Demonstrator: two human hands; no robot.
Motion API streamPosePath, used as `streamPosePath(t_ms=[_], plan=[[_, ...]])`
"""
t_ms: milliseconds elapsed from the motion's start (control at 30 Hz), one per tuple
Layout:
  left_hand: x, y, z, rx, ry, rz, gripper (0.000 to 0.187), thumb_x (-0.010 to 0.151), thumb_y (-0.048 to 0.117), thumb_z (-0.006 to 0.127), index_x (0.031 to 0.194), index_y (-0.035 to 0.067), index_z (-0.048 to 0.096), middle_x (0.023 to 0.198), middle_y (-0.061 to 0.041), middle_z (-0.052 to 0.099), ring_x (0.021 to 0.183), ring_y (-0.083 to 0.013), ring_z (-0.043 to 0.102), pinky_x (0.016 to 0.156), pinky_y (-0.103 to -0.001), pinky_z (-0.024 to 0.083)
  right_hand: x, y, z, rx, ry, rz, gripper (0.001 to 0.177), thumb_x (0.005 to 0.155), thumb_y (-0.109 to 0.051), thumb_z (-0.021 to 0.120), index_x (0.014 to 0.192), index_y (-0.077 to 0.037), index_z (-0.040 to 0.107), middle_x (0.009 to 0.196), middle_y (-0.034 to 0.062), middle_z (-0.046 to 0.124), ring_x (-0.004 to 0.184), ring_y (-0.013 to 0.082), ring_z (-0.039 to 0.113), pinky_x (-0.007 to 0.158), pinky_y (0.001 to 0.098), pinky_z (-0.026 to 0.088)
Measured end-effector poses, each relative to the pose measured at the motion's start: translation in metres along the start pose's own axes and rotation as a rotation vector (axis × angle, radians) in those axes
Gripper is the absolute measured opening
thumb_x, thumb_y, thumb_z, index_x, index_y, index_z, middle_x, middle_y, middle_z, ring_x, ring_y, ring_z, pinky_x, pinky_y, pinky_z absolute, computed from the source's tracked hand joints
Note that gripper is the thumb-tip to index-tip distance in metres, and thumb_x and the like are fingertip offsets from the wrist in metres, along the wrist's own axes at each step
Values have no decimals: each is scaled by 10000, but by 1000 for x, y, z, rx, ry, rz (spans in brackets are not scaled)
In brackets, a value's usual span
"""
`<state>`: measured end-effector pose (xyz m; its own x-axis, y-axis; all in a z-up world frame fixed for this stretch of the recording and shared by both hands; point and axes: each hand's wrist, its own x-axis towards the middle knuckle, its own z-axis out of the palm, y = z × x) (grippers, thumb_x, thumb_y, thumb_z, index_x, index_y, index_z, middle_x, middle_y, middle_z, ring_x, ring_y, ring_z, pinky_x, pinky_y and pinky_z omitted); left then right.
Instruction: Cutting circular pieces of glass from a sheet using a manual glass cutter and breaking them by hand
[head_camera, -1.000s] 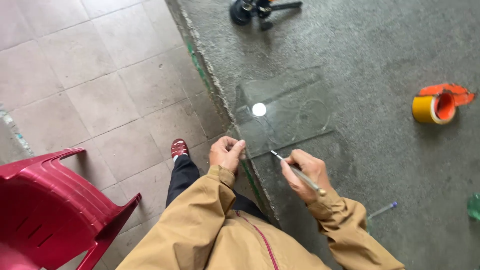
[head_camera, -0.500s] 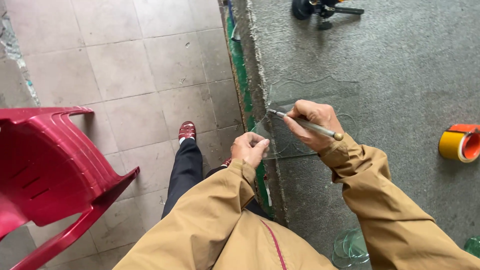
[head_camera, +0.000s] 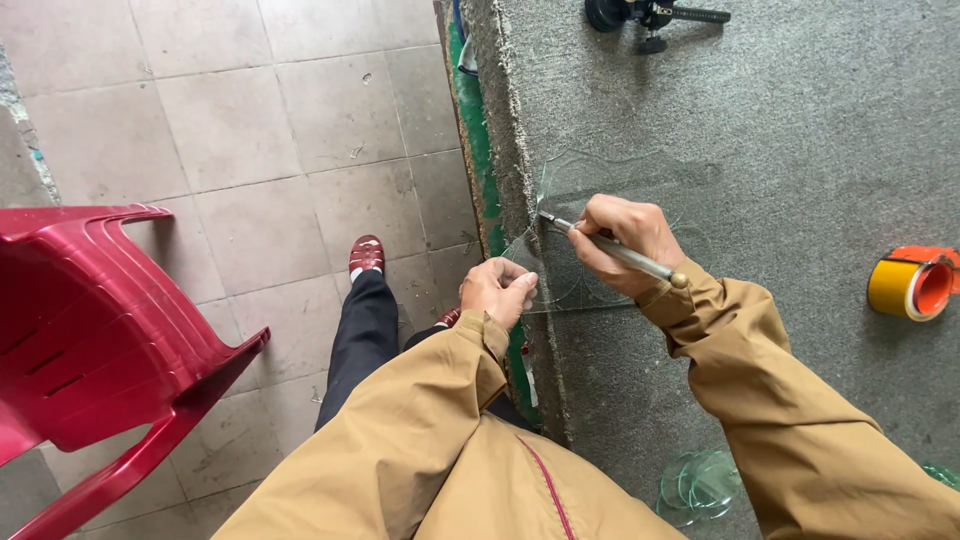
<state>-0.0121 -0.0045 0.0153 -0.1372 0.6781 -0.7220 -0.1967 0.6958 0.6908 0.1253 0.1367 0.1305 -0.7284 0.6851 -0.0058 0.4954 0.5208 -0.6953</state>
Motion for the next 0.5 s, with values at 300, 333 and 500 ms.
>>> streamPosePath(t_ms=[300,333,500], plan=[[0,-3,1,-112,18,34,84,835,180,775,870,109,746,690,-60,757,581,-126,733,542,-219,590,-20,3,-4,-16,-10,6,188,890,-60,724,762,-57,586,744,142,662,593,326,626,536,375,498],[8,-12,6,-108,16,38,84,835,180,775,870,109,746,690,-60,757,581,-126,733,542,-219,590,-20,1,-4,-17,-5,7,188,890,-60,724,762,-57,586,744,142,662,593,326,626,536,375,498],[5,-10,4,-324,-23,0,163,882,103,755,1002,-7,746,822,-201,767,718,-233,765,643,-300,634,-33,-25,-14,272,123,255,35,914,-16,706,944,-31,719,710,111,664,603,123,589,572,306,508]])
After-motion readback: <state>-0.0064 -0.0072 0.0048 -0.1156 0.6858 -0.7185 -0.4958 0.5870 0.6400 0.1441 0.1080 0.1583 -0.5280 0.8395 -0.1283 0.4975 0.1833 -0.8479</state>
